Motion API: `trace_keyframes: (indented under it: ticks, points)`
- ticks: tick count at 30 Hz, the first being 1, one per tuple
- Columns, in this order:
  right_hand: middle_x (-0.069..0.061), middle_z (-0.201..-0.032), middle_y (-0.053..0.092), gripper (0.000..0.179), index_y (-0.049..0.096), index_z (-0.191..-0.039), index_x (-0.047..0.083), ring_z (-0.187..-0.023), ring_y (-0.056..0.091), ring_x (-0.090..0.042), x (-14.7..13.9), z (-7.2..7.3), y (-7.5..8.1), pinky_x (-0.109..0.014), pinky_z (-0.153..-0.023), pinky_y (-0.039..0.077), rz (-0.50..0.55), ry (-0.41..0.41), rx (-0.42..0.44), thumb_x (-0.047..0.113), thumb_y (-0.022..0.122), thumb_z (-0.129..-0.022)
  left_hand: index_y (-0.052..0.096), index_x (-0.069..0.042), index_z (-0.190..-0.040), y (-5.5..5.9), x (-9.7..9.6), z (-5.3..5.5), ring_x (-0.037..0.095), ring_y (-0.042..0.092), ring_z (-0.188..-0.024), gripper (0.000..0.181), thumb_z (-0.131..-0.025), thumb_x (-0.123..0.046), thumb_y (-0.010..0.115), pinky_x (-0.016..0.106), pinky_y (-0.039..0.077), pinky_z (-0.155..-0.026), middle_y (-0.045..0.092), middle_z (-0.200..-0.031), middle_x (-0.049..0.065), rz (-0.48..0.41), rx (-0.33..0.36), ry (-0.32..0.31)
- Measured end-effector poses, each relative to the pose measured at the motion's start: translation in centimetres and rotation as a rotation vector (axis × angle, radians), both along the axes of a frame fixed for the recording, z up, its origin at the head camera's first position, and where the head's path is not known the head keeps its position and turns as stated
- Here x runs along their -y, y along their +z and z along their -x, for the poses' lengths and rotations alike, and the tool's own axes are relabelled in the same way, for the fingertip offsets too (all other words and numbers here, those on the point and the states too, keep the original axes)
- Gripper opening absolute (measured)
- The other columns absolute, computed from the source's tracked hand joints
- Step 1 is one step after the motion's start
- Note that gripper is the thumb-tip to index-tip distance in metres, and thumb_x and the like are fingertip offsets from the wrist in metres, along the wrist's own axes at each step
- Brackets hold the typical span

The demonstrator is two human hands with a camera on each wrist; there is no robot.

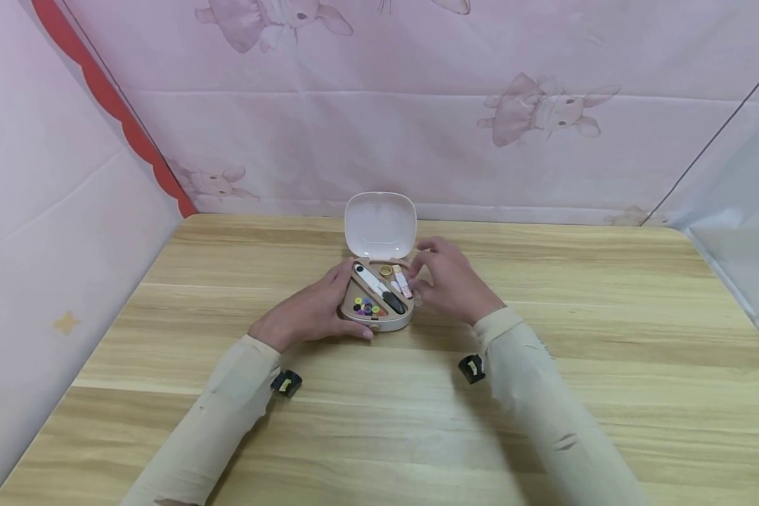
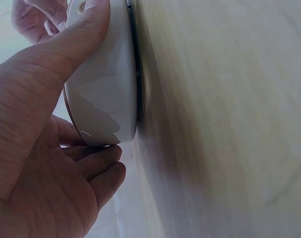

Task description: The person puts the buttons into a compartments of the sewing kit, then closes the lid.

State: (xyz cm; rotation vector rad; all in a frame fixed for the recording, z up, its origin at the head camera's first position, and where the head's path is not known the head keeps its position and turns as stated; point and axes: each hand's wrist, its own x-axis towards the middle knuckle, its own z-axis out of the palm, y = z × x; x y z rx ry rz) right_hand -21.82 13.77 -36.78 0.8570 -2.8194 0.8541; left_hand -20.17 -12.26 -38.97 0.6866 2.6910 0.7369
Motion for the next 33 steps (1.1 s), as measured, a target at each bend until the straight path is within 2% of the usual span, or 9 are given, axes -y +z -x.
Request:
trace_keyframes:
  ticks: [13, 19, 22, 26, 33]
  points:
    - [-0.031, -0.136, 0.053, 0.005, 0.07, -0.089, 0.0, -0.131, 0.042, -0.047, -1.2, 0.3, -0.7, -0.059, -0.113, 0.028, -0.038, -0.036, -0.014, 0.002, 0.074, -0.087, -0.01, -0.012, -0.162, 0.1, 0.0, -0.1, 0.023, 0.03, -0.147, 0.134, -0.077, -0.061, 0.08, 0.04, 0.032, -0.117, 0.01, -0.168, 0.008, -0.008, 0.008, 0.006]
    - [-0.031, -0.134, 0.054, 0.005, 0.073, -0.086, 0.003, -0.126, 0.047, -0.049, -1.1, 0.5, -1.0, -0.063, -0.109, 0.031, -0.132, -0.046, 0.008, 0.005, 0.077, -0.083, -0.009, -0.011, -0.162, 0.2, -0.1, -0.1, 0.022, 0.029, -0.147, 0.134, -0.077, -0.061, 0.081, 0.039, 0.031, -0.117, 0.01, -0.168, 0.008, 0.0, 0.009, 0.01]
    - [-0.031, -0.135, 0.053, 0.005, 0.075, -0.088, 0.004, -0.126, 0.047, -0.049, -1.0, 0.4, -1.0, -0.063, -0.109, 0.032, -0.181, -0.051, 0.045, 0.005, 0.076, -0.083, -0.009, -0.011, -0.162, 0.1, -0.1, -0.1, 0.022, 0.028, -0.148, 0.133, -0.077, -0.061, 0.08, 0.039, 0.031, -0.118, 0.01, -0.168, 0.008, 0.005, 0.013, 0.015]
    - [-0.028, -0.138, 0.052, 0.009, 0.076, -0.092, 0.005, -0.128, 0.044, -0.047, -0.7, 0.2, -1.0, -0.064, -0.109, 0.03, -0.215, -0.065, 0.1, 0.004, 0.076, -0.083, -0.01, -0.013, -0.162, 0.1, 0.0, -0.1, 0.021, 0.031, -0.146, 0.133, -0.077, -0.061, 0.081, 0.039, 0.033, -0.117, 0.012, -0.168, 0.007, 0.001, 0.012, 0.014]
    - [-0.026, -0.135, 0.056, 0.009, 0.078, -0.092, 0.007, -0.128, 0.046, -0.039, -0.4, 0.3, -1.6, -0.061, -0.104, 0.035, -0.262, -0.042, 0.085, 0.01, 0.077, -0.084, -0.007, -0.013, -0.163, 0.1, -0.1, -0.1, 0.02, 0.038, -0.139, 0.133, -0.076, -0.06, 0.082, 0.039, 0.036, -0.114, 0.019, -0.164, 0.007, -0.009, -0.003, 0.006]
